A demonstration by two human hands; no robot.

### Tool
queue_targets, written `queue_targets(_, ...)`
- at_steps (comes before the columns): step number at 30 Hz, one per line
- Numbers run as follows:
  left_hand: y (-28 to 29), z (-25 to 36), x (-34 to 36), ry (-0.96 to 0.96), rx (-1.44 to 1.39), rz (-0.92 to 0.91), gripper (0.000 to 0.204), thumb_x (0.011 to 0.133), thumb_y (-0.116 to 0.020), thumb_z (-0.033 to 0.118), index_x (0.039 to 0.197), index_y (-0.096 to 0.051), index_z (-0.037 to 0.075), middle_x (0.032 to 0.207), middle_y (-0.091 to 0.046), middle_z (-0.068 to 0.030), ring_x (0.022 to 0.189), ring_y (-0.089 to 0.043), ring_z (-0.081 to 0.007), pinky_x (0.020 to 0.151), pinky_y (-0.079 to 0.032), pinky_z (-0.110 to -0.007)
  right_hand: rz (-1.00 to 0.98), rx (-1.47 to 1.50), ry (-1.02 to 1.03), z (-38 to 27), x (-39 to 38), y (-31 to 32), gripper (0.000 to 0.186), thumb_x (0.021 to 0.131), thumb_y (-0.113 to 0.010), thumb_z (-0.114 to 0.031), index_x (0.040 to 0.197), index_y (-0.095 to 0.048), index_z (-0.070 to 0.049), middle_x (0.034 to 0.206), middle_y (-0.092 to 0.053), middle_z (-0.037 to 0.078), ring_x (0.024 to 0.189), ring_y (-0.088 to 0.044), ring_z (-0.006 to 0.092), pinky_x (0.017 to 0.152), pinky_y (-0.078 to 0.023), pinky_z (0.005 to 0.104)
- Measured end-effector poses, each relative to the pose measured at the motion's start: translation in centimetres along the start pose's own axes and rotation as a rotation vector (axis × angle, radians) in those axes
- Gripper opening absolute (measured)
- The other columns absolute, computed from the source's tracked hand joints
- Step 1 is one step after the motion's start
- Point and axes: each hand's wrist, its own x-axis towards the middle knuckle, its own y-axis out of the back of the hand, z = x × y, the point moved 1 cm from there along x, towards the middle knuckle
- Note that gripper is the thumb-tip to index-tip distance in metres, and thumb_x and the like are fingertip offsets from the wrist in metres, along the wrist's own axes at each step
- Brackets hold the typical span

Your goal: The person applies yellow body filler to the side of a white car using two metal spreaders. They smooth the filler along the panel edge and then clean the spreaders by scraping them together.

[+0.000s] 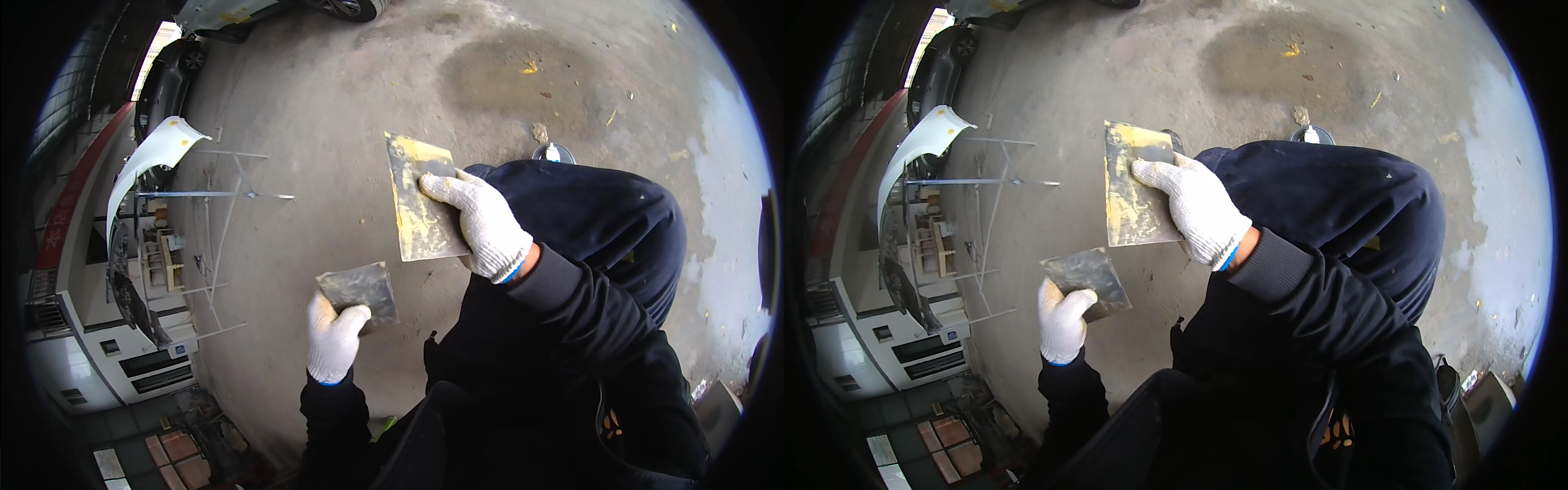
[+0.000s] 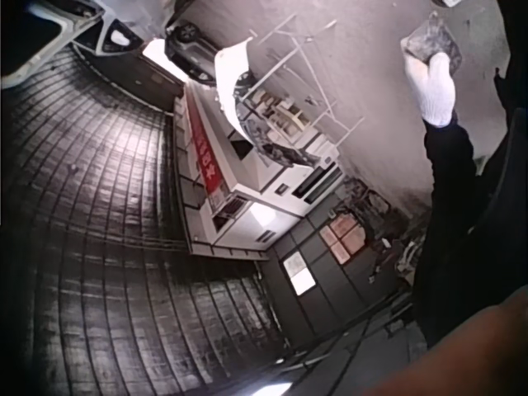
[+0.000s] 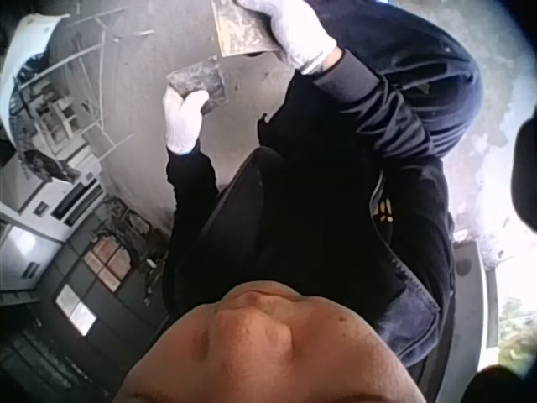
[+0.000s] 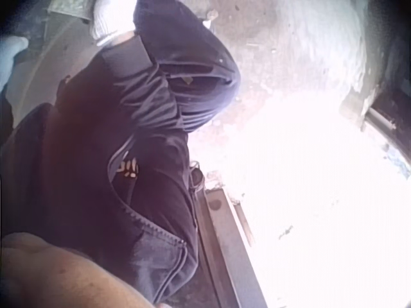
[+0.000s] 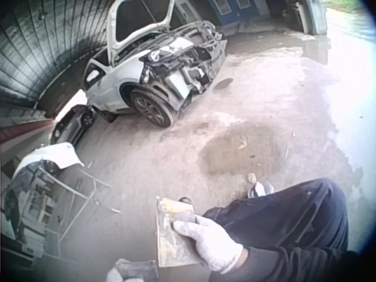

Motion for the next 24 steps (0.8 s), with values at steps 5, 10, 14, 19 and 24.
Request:
queue_targets(5,-1.3,0.5,0.0,-0.121,-0.562,0.031,0.053,0.074,-0.046,0.001,0.126,-0.056,-0.007,0.090,-0.067,-0.0171,0.076,-0.066,-0.0271,0.073,-0.055,-0.036,-0.073,0.035,-0.060,1.6,-0.4,-1.0,0.026,0.102,-0.063,-0.014,0.122,-0.063,0.002,0.104,-0.073,0.010,0.085,-0.074,0.0180,0.078,-0.063,0.0325)
queue_targets(10,-0.8,-0.1,0.6,-0.114,-0.850,-0.322,0.049,0.104,-0.045,0.043,0.112,-0.053,-0.005,0.064,-0.051,-0.0119,0.048,-0.051,-0.0228,0.046,-0.044,-0.032,-0.074,0.053,-0.122,3.5,-1.3,-1.3,0.032,0.101,-0.061,-0.012,0.129,-0.057,0.004,0.110,-0.073,0.013,0.090,-0.075,0.0189,0.081,-0.063,0.0313)
queue_targets(14,-1.1,-0.1,0.1,-0.089,-0.902,-0.366,0.057,0.105,-0.039,0.055,0.104,-0.049,-0.001,0.068,-0.052,-0.0102,0.052,-0.052,-0.0212,0.051,-0.045,-0.035,-0.079,0.074,-0.067,4.6,-2.2,-1.8,0.030,0.104,-0.061,-0.014,0.128,-0.060,0.003,0.113,-0.070,0.010,0.096,-0.070,0.0153,0.088,-0.059,0.0307)
queue_targets(19,-3.0,0.1,0.0,0.196,-1.209,-0.428,0.033,0.104,-0.052,0.038,0.092,-0.047,0.008,0.063,-0.048,-0.0062,0.050,-0.048,-0.0179,0.047,-0.041,-0.029,-0.033,0.045,0.107,5.7,-2.2,-1.5,0.029,0.104,-0.062,-0.016,0.127,-0.060,0.002,0.111,-0.069,0.006,0.095,-0.068,0.0117,0.085,-0.057,0.0286)
queue_targets(24,-2.6,-4.8,0.0,0.472,-1.193,-0.649,0.028,0.105,-0.048,0.032,0.089,-0.049,0.010,0.065,-0.046,-0.0035,0.051,-0.045,-0.0143,0.046,-0.038,-0.030,-0.041,-0.070,0.212,5.8,-2.5,-2.0,0.031,0.104,-0.062,-0.017,0.129,-0.058,0.002,0.111,-0.068,0.007,0.096,-0.067,0.0114,0.086,-0.057,0.0288)
